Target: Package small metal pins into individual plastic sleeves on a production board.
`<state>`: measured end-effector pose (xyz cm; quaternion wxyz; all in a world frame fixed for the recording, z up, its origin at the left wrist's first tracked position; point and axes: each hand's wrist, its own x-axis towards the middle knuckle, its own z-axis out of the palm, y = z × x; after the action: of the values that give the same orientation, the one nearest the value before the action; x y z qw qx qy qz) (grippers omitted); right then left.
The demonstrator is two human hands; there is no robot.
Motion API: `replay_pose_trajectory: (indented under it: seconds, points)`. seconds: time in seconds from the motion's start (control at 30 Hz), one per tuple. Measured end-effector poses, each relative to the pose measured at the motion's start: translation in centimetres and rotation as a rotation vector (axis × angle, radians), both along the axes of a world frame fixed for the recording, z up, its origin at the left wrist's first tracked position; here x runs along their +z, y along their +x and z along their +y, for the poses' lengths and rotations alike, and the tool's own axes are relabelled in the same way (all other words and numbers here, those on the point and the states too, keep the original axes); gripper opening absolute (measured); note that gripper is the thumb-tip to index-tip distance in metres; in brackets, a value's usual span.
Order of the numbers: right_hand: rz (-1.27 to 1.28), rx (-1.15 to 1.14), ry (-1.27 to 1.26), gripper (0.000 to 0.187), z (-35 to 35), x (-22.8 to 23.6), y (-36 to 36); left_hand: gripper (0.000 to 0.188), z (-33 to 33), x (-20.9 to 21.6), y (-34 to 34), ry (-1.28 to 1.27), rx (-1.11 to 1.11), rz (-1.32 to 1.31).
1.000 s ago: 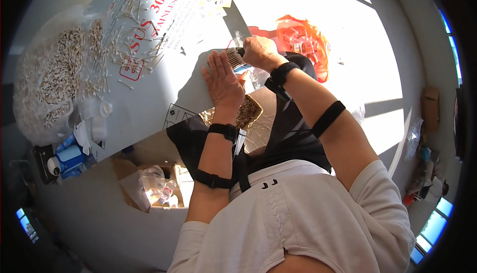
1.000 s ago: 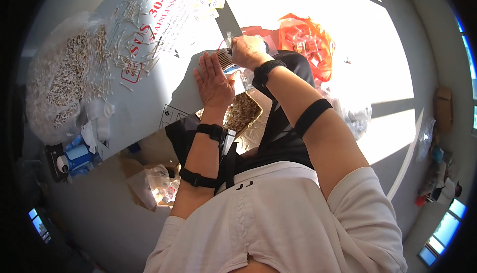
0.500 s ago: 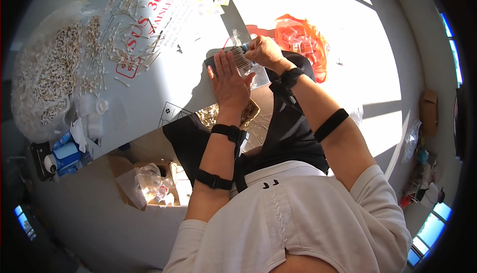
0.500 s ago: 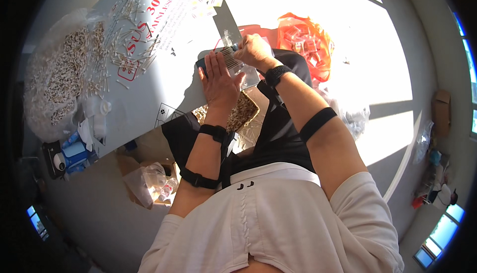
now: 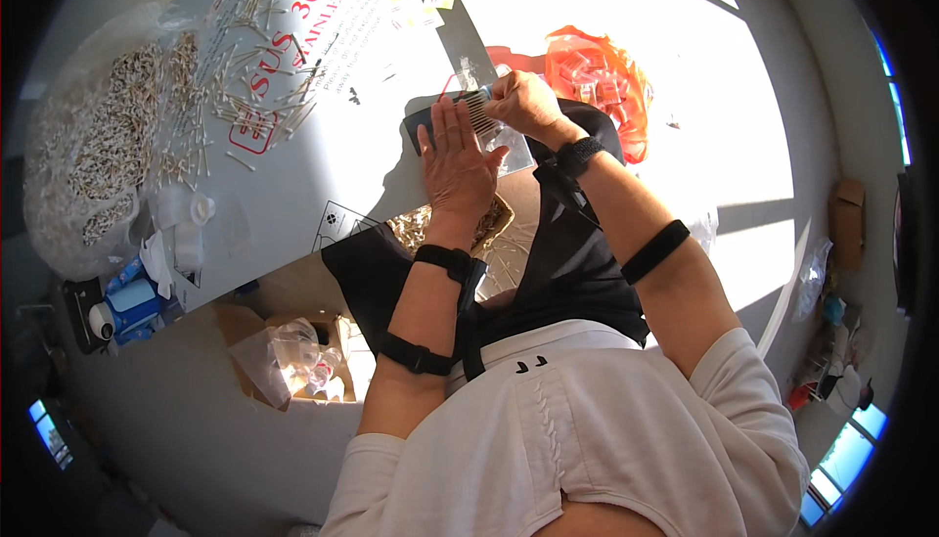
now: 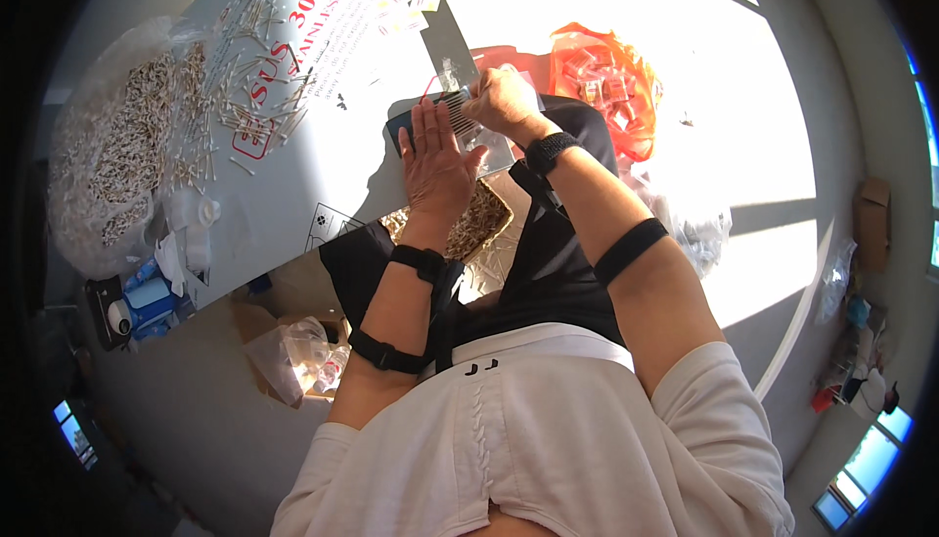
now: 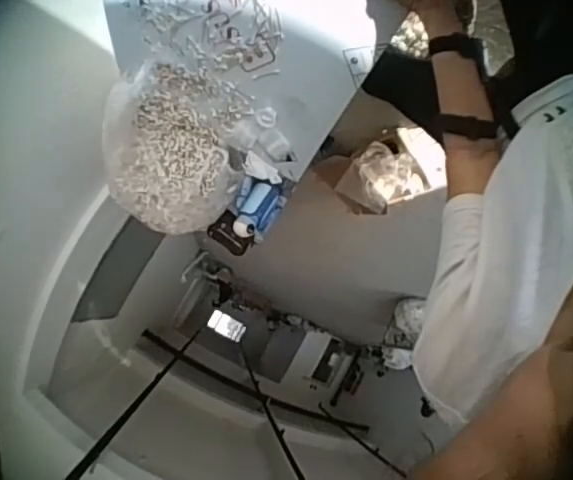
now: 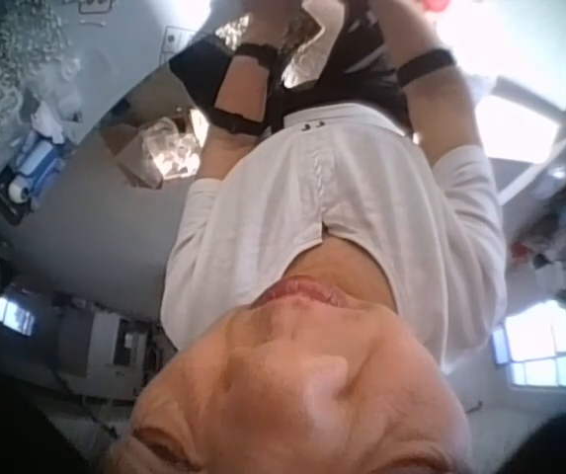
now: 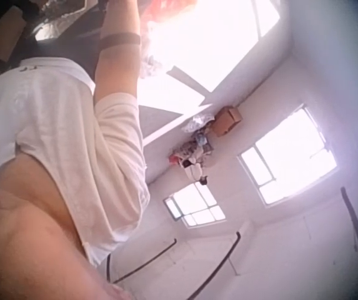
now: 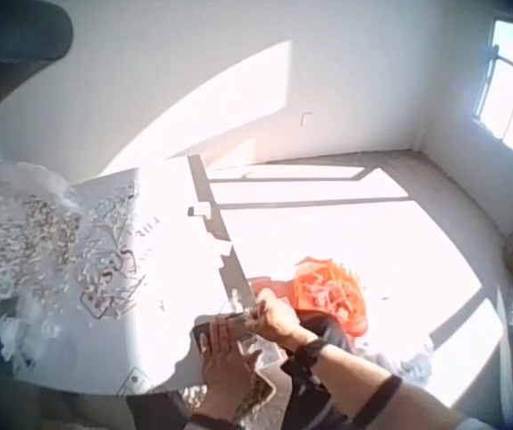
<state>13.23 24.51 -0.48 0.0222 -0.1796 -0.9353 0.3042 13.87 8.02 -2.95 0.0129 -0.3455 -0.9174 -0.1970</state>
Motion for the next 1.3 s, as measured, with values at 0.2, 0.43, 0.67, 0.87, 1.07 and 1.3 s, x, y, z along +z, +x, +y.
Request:
replay_pose_trajectory:
  seconds: [0.2, 0.43, 0.67, 0.87, 1.07, 1.3]
  points:
    - [0.082, 0.053, 0.051, 0.019, -0.3, -0.2, -0.2, 0.082, 0.9, -0.1, -0.1, -0.02, -0.032, -0.02]
    - [0.086, 0.061, 0.013, 0.019, 0.2, -0.5, 0.0, 0.082, 2.4, -0.4, -0.2, -0.001, -0.073, -0.002]
    - [0.619, -0.662, -0.233, 0.033, 1.8, -2.8, 4.0, 0.069, 2.3, 0.4, -1.5, 0.701, 0.022, -0.372]
    - [0.341, -0.805, -1.585, 0.026, 0.0, -4.6, 3.8, 0.064, 4.0, -0.9, -2.7, 1.084, 0.068, -0.639]
    - [0.531, -0.726, -1.611, 0.011, -1.3, -4.4, 3.0, 0.066, 5.2, -1.4, -2.5, 1.189, 0.111, -0.723]
    - [0.603, -0.705, -1.533, 0.01, -1.7, -4.7, 2.7, 0.067, 5.8, -1.2, -2.4, 1.02, 0.116, -0.636]
